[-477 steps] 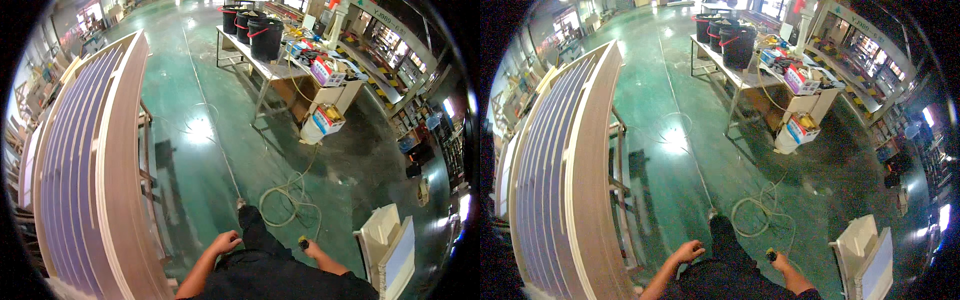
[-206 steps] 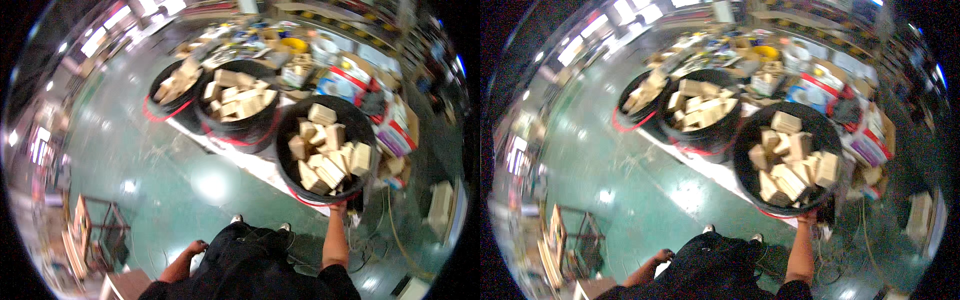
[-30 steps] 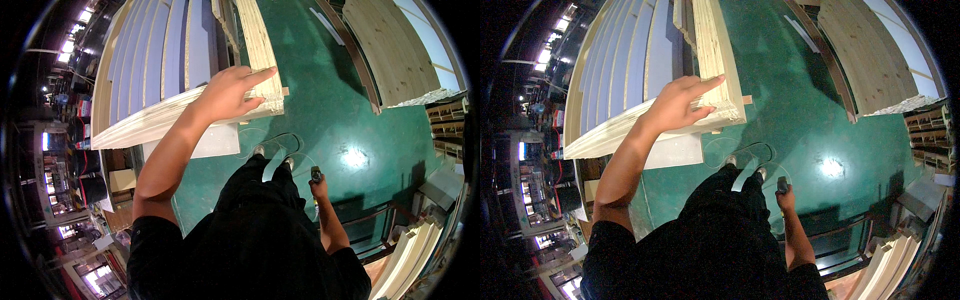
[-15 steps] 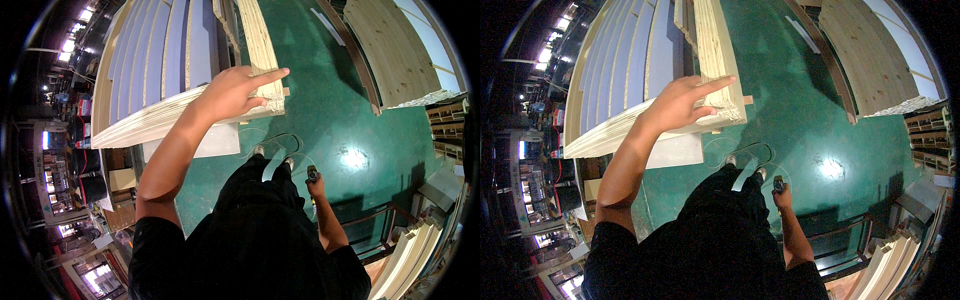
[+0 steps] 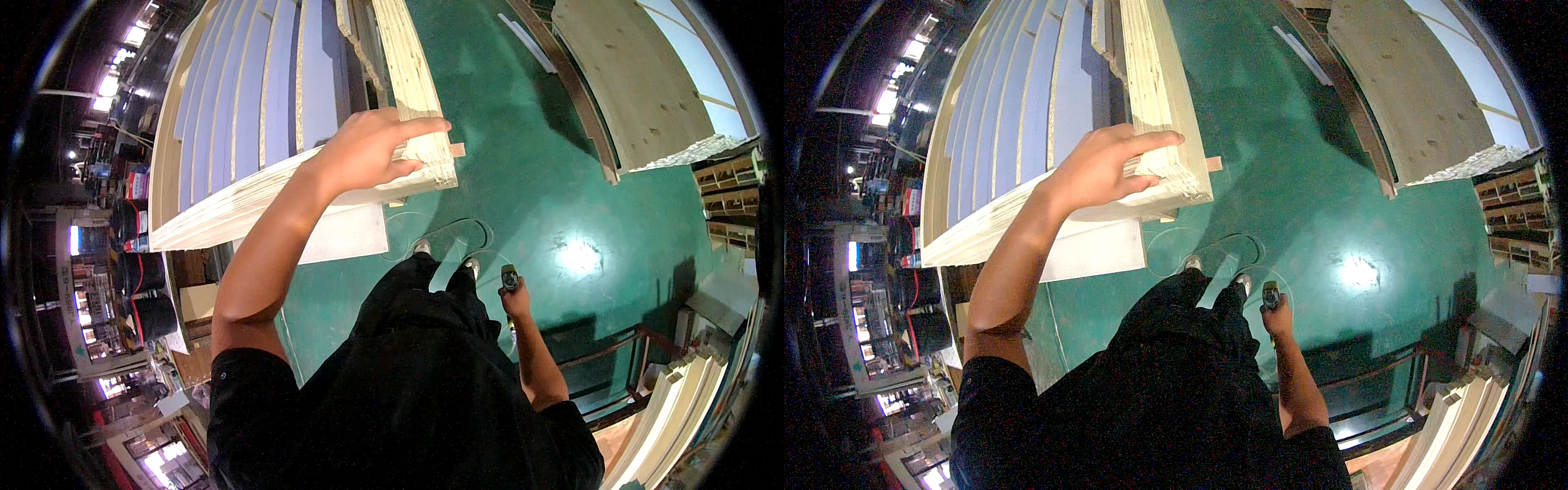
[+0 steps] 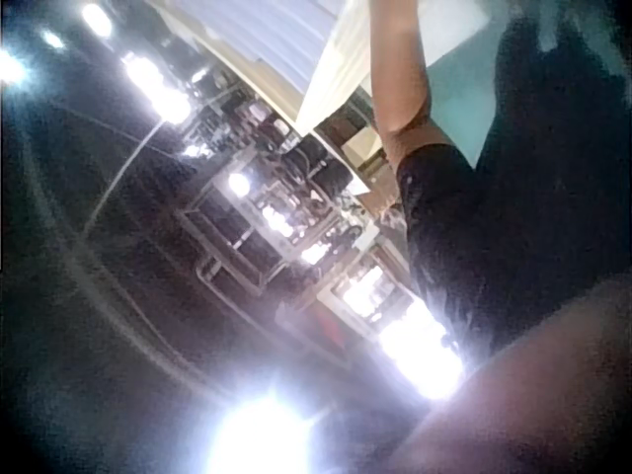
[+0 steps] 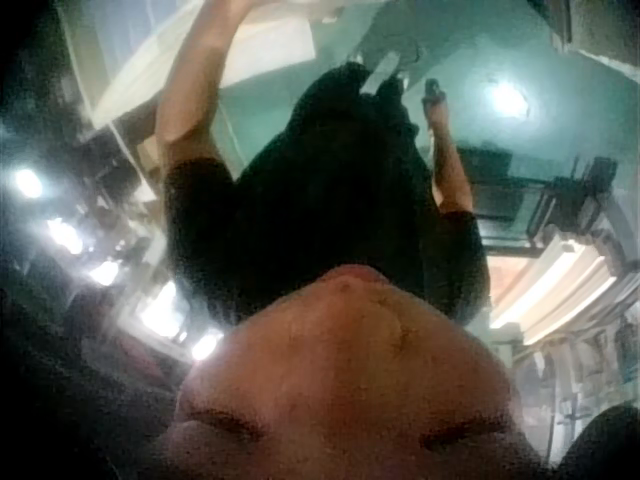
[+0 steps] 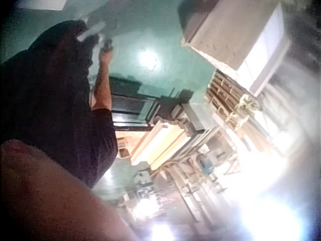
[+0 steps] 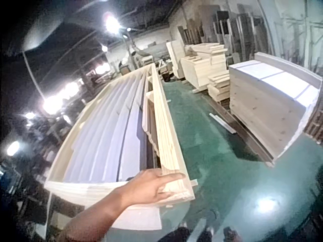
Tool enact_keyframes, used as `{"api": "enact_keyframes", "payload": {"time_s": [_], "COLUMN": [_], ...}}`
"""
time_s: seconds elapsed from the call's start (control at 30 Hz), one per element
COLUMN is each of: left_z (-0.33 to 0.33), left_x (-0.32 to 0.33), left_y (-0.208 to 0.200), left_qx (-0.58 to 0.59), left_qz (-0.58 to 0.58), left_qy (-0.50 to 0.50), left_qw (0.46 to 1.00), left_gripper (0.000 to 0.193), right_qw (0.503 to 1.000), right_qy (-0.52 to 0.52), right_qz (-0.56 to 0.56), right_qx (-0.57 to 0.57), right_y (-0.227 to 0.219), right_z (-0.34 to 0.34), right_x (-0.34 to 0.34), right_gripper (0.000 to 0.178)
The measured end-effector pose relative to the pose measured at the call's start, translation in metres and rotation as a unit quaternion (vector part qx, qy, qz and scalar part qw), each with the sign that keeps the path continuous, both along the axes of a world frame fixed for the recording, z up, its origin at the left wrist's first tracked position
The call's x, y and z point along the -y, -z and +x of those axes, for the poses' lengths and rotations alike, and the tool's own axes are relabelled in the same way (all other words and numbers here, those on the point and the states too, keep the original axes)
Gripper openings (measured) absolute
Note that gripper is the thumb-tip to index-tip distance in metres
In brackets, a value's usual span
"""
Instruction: The person assembles a wooden furniture frame using a pneumatic nail gun. They attach small wooden blocks to the frame's edges and then place long white panels into the frame's slots.
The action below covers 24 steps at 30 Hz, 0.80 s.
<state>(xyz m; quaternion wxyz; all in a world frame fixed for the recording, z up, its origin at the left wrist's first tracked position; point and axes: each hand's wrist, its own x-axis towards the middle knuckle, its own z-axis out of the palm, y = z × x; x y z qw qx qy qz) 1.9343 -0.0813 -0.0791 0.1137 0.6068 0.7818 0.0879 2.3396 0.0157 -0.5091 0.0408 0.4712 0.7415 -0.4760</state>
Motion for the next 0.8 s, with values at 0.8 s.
{"api": "enact_keyframes", "payload": {"time_s": [0.8], "left_z": [-0.031], "left_x": [-0.011], "left_y": [-0.019], "left_qx": [0.072], "left_qz": [-0.106], "left_qy": [0.097], "left_qw": [0.987], "left_gripper": [0.083], "right_qw": [0.999], "right_qy": [0.042], "right_qz": [-0.011], "right_qx": [-0.01], "right_y": [0.0], "right_z": [0.01], "right_x": [0.017], "right_gripper": [0.049]}}
